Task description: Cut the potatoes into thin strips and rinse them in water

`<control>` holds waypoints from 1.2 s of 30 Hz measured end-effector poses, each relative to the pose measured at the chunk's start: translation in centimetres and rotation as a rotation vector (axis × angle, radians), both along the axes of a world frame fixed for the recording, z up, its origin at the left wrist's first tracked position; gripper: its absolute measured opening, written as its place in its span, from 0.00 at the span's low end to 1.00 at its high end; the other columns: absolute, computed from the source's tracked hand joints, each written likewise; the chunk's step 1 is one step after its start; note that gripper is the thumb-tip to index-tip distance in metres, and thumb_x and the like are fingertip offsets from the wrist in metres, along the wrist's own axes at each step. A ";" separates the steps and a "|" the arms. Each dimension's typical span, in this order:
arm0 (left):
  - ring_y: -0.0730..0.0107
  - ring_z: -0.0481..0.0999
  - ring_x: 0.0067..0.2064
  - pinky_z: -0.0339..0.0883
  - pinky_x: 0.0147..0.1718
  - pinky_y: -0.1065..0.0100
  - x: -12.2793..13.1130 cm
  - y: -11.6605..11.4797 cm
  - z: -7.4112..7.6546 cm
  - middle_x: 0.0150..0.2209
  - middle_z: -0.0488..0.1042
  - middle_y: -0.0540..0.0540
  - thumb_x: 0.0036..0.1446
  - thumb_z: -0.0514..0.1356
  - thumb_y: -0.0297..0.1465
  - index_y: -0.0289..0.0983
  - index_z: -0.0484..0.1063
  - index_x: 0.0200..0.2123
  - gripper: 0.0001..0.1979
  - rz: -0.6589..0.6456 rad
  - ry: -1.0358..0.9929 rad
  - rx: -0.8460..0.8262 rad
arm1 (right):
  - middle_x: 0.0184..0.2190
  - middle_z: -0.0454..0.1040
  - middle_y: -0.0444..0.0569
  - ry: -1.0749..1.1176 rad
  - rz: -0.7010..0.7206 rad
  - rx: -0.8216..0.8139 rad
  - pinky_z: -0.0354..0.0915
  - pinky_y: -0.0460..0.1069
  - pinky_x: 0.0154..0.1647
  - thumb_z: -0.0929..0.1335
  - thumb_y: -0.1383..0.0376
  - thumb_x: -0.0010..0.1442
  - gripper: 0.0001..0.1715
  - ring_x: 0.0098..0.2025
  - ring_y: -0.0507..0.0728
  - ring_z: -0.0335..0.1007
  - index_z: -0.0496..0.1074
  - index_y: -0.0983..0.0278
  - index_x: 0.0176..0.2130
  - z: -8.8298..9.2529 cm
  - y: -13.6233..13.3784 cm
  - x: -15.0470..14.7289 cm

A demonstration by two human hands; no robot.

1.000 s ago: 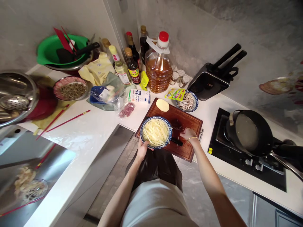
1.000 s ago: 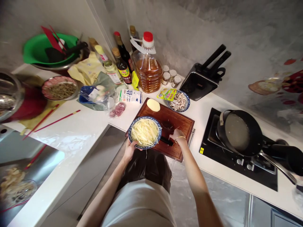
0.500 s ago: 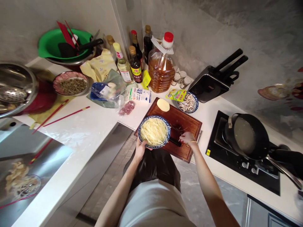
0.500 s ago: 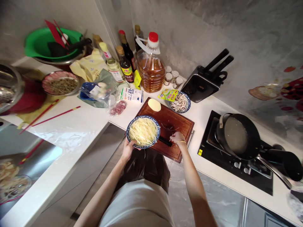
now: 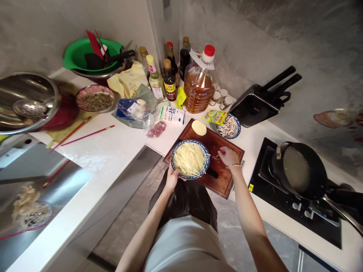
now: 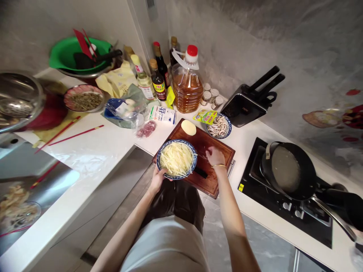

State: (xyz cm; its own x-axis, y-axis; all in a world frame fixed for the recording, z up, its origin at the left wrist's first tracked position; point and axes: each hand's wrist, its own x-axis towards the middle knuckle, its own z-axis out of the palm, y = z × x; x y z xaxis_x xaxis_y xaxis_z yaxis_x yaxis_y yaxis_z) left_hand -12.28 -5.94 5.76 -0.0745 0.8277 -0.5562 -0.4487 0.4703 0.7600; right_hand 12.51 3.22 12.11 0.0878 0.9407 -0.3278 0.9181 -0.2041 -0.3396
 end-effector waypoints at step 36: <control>0.74 0.69 0.18 0.66 0.14 0.69 -8.4 -2.5 3.3 0.34 0.73 0.49 0.44 0.56 0.28 0.38 0.58 0.52 0.28 0.416 -0.008 0.032 | 0.66 0.42 0.58 0.167 1.067 0.203 0.38 0.60 0.66 0.63 0.65 0.57 0.42 0.68 0.61 0.33 0.43 0.69 0.66 -0.4 -1.0 -19.6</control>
State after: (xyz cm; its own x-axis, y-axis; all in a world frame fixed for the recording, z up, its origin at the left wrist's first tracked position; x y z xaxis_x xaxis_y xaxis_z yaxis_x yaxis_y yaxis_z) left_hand -20.63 -8.39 9.09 -0.4024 0.7449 -0.5322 -0.6013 0.2233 0.7672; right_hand -7.10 2.22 11.76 -0.8338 0.5446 -0.0903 0.5288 0.7409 -0.4140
